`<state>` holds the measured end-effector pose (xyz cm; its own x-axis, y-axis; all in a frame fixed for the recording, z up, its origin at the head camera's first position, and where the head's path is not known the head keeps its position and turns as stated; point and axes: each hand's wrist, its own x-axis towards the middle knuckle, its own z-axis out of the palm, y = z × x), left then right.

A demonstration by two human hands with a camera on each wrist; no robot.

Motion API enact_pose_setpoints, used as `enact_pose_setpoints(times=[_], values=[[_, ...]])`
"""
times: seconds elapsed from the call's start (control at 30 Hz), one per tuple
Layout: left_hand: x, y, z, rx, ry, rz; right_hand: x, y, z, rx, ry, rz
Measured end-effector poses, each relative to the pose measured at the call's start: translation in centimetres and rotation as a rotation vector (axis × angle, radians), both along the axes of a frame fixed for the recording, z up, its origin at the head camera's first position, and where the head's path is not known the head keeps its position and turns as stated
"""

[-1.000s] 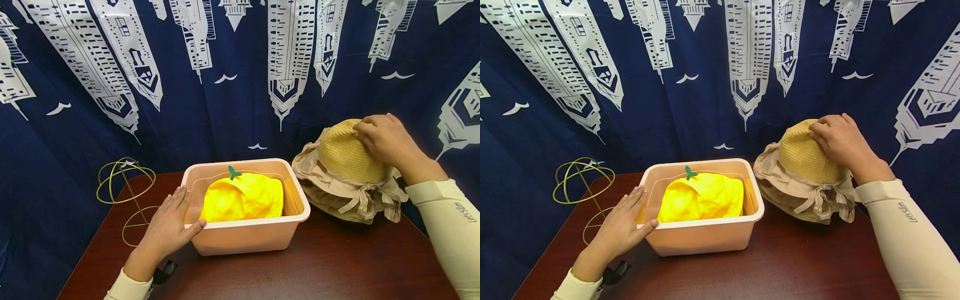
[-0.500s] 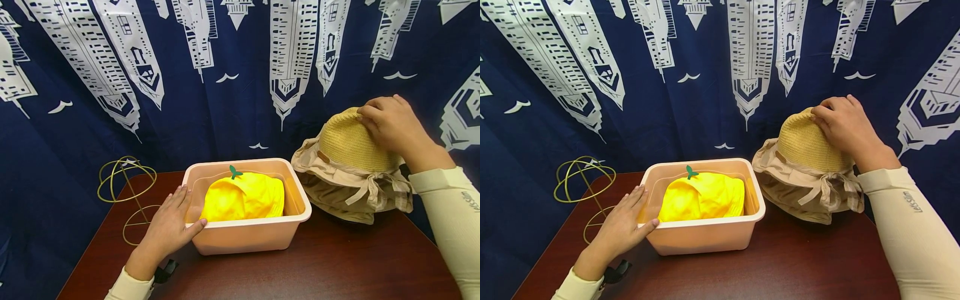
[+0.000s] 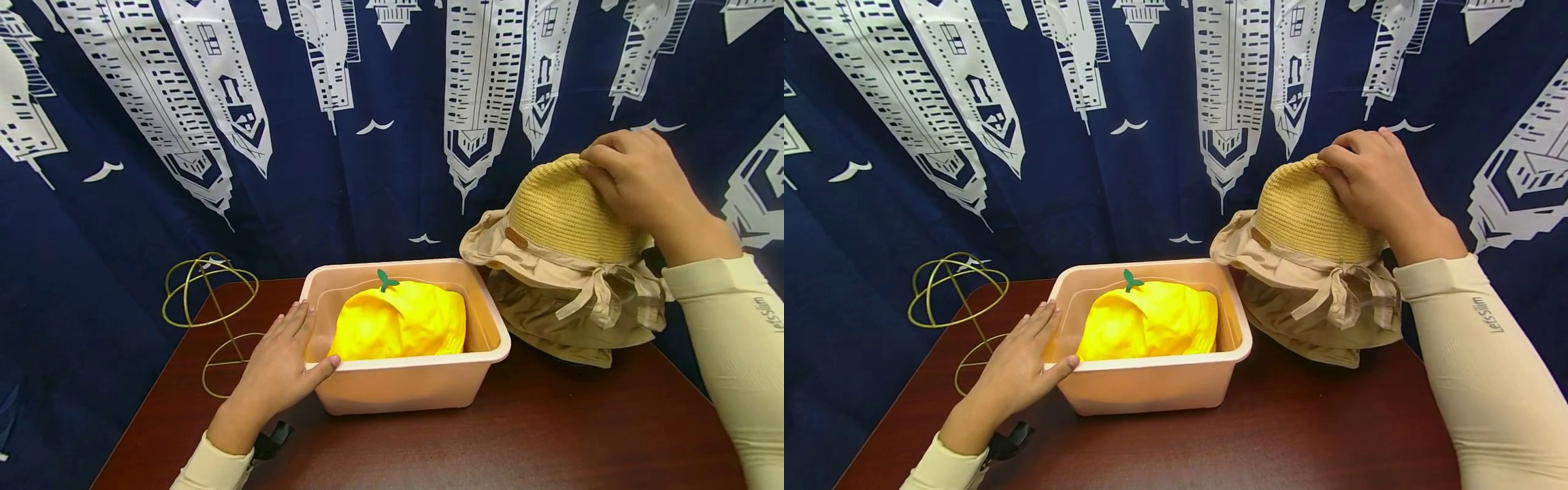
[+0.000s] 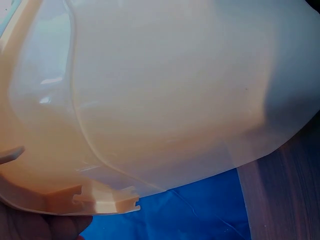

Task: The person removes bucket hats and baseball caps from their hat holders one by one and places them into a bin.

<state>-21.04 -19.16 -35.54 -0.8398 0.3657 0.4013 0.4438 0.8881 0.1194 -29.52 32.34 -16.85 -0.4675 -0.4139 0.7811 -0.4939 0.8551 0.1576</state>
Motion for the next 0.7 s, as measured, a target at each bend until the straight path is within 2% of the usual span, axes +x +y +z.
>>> enact_pose_setpoints(times=[0.2, 0.43, 0.7], values=[[-0.1, -0.2, -0.1, 0.002, -0.005, -0.004, 0.0, -2.4, 1.1, -0.017, 0.011, 0.016], [-0.1, -0.2, -0.1, 0.003, -0.008, -0.001, -0.6, -5.5, 2.0, 0.022, 0.096, 0.099], [-0.1, -0.1, -0.1, 0.013, -0.009, 0.007, -1.1, -8.9, 2.9, -0.002, 0.164, 0.153]])
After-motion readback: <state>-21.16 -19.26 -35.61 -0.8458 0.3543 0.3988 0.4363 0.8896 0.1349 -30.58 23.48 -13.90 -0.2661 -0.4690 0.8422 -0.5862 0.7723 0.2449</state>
